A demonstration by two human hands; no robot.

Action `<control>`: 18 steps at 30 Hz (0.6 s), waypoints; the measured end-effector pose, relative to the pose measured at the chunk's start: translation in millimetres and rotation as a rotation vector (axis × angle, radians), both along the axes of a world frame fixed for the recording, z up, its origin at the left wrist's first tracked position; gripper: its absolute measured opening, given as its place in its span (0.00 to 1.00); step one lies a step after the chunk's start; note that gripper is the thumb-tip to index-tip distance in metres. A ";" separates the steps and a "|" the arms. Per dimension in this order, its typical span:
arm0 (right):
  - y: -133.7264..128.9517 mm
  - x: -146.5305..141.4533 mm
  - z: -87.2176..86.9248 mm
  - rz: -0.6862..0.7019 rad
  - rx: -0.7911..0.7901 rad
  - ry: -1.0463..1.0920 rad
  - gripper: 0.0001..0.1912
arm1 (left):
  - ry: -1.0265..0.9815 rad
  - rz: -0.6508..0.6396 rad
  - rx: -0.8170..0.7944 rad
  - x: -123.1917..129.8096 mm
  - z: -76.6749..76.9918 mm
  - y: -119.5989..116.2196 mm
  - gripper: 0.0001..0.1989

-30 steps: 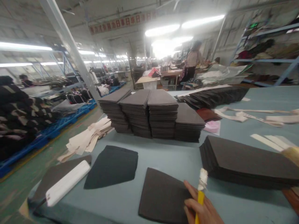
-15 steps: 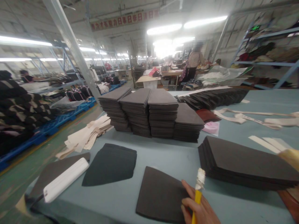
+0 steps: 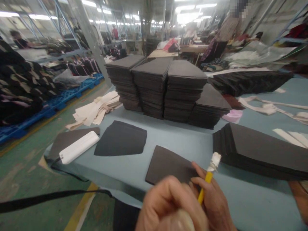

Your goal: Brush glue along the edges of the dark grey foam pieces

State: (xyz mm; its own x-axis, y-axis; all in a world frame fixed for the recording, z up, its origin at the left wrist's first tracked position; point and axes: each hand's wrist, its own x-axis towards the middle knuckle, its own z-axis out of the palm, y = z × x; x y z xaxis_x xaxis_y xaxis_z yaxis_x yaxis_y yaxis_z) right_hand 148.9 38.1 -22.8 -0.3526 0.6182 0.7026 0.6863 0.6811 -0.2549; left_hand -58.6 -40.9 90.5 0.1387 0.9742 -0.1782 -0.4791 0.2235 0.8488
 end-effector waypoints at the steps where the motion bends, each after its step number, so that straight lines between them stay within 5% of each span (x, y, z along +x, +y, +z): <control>1: -0.9 0.3 0.9 0.000 -0.012 -0.008 0.03 | 0.046 0.058 0.013 -12.7 -2.7 9.7 0.17; 2: -1.6 0.5 1.9 -0.001 -0.021 -0.016 0.03 | 0.157 0.151 0.042 -27.8 -5.7 21.0 0.15; 4: -2.5 0.3 4.1 -0.011 -0.028 -0.028 0.02 | 0.912 0.411 0.171 -63.3 -12.6 45.5 0.14; 5: -2.8 0.0 5.3 -0.015 -0.034 -0.032 0.02 | 1.207 0.420 0.206 -82.1 -16.5 56.8 0.17; 10: -4.3 -2.5 10.3 -0.051 -0.057 -0.041 0.03 | 1.488 0.251 0.234 -155.6 -37.2 90.5 0.29; 14: -5.3 -3.3 11.7 -0.114 -0.098 -0.062 0.05 | 1.862 -0.026 0.406 -181.6 -47.2 101.0 0.28; 18: -6.3 -1.6 12.9 -0.123 -0.130 -0.082 0.05 | 1.912 -0.074 0.525 -194.9 -51.6 107.8 0.27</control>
State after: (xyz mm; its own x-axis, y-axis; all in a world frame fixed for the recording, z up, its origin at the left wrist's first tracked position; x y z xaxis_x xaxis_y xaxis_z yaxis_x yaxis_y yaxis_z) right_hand 147.3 31.8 -10.0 -0.3214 0.7436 0.5863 0.7843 0.5560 -0.2753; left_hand -253.5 67.0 38.9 0.1845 0.9737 0.1338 0.9702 -0.2022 0.1333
